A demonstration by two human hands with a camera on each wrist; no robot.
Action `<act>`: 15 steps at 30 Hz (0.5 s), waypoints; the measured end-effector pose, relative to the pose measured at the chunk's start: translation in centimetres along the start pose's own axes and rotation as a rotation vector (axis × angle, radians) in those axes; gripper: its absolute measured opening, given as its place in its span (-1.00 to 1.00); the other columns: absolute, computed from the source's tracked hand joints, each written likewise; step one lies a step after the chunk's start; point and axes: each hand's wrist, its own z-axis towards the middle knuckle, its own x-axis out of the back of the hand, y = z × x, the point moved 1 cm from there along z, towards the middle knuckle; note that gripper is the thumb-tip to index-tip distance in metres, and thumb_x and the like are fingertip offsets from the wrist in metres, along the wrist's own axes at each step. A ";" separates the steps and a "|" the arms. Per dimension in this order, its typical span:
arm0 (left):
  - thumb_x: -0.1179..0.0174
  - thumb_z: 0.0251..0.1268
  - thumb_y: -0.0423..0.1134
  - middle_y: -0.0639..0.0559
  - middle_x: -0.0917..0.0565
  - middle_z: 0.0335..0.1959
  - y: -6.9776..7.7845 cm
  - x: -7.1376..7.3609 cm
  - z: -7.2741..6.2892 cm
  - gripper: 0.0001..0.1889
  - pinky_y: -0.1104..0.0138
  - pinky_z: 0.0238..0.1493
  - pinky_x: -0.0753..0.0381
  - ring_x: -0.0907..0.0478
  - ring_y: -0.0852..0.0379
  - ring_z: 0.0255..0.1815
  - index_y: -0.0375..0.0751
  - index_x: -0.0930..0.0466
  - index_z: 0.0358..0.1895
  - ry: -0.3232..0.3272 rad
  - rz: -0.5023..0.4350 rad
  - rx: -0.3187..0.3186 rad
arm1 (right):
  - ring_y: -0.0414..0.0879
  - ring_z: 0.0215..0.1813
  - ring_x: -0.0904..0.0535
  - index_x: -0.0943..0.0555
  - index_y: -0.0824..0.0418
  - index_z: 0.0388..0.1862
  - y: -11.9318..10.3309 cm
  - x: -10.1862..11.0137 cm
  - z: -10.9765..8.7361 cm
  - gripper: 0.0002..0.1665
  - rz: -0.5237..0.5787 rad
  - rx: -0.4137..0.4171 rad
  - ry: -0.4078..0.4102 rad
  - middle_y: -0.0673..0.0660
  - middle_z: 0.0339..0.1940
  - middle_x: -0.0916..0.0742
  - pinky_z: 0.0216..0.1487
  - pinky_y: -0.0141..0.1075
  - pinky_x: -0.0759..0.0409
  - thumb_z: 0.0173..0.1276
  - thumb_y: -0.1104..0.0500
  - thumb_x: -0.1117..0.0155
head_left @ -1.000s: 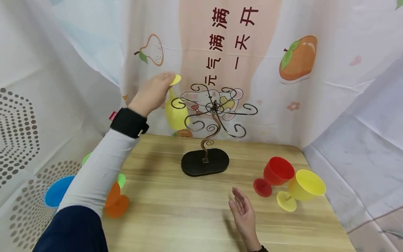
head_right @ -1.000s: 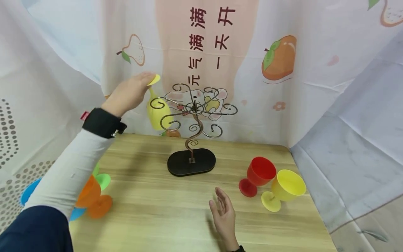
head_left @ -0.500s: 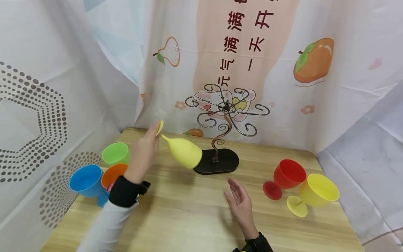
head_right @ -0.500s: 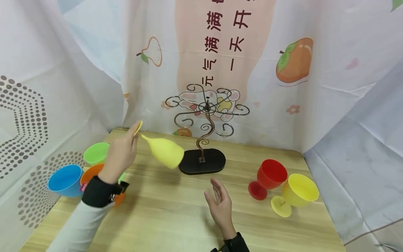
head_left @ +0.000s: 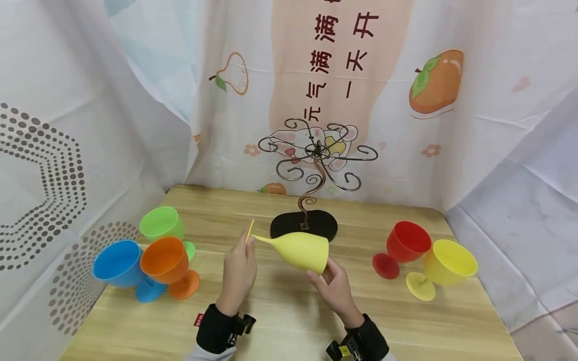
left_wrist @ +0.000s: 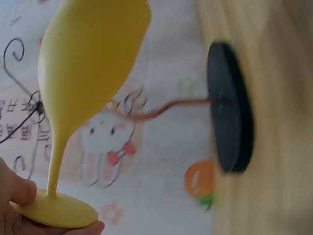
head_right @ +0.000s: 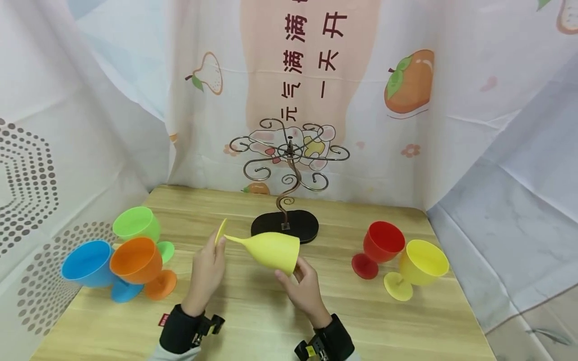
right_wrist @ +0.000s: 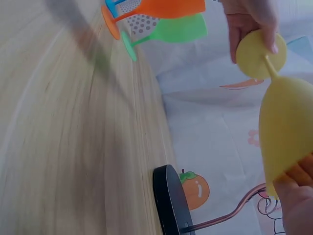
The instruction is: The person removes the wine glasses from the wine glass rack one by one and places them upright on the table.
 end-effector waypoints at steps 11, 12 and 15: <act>0.08 0.51 -0.28 0.02 -0.36 -0.67 -1.0 -4.0 -3.2 -0.57 0.42 -0.57 -0.37 -0.20 0.28 -0.69 -0.32 -0.33 0.36 -0.127 -0.170 0.125 | -0.32 -0.30 -0.56 -0.52 0.31 0.03 -0.2 1.6 -1.1 -0.59 -0.145 -0.174 0.000 0.21 -0.21 -0.69 -0.26 -0.39 -0.62 0.20 0.27 -0.38; 0.07 0.50 -0.27 -0.07 -0.50 -0.59 -1.0 -4.2 -3.2 -0.57 0.36 -0.49 -0.49 -0.35 0.23 -0.62 -0.32 -0.34 0.35 -0.130 -0.178 0.109 | -0.33 -0.30 -0.55 -0.53 0.30 0.02 -0.5 1.9 -1.0 -0.59 -0.166 -0.166 -0.006 0.21 -0.21 -0.69 -0.27 -0.39 -0.61 0.20 0.26 -0.38; -0.01 0.47 -0.18 -0.27 -0.66 0.04 -1.0 -4.6 -3.4 -0.53 0.12 0.00 -0.66 -0.65 -0.02 -0.07 -0.23 -0.35 0.37 -0.165 -0.225 0.066 | -0.36 -0.35 -0.52 -0.57 0.27 -0.07 -1.9 3.7 -0.6 -0.66 -0.257 -0.086 -0.042 0.16 -0.31 -0.70 -0.32 -0.41 -0.59 0.17 0.28 -0.41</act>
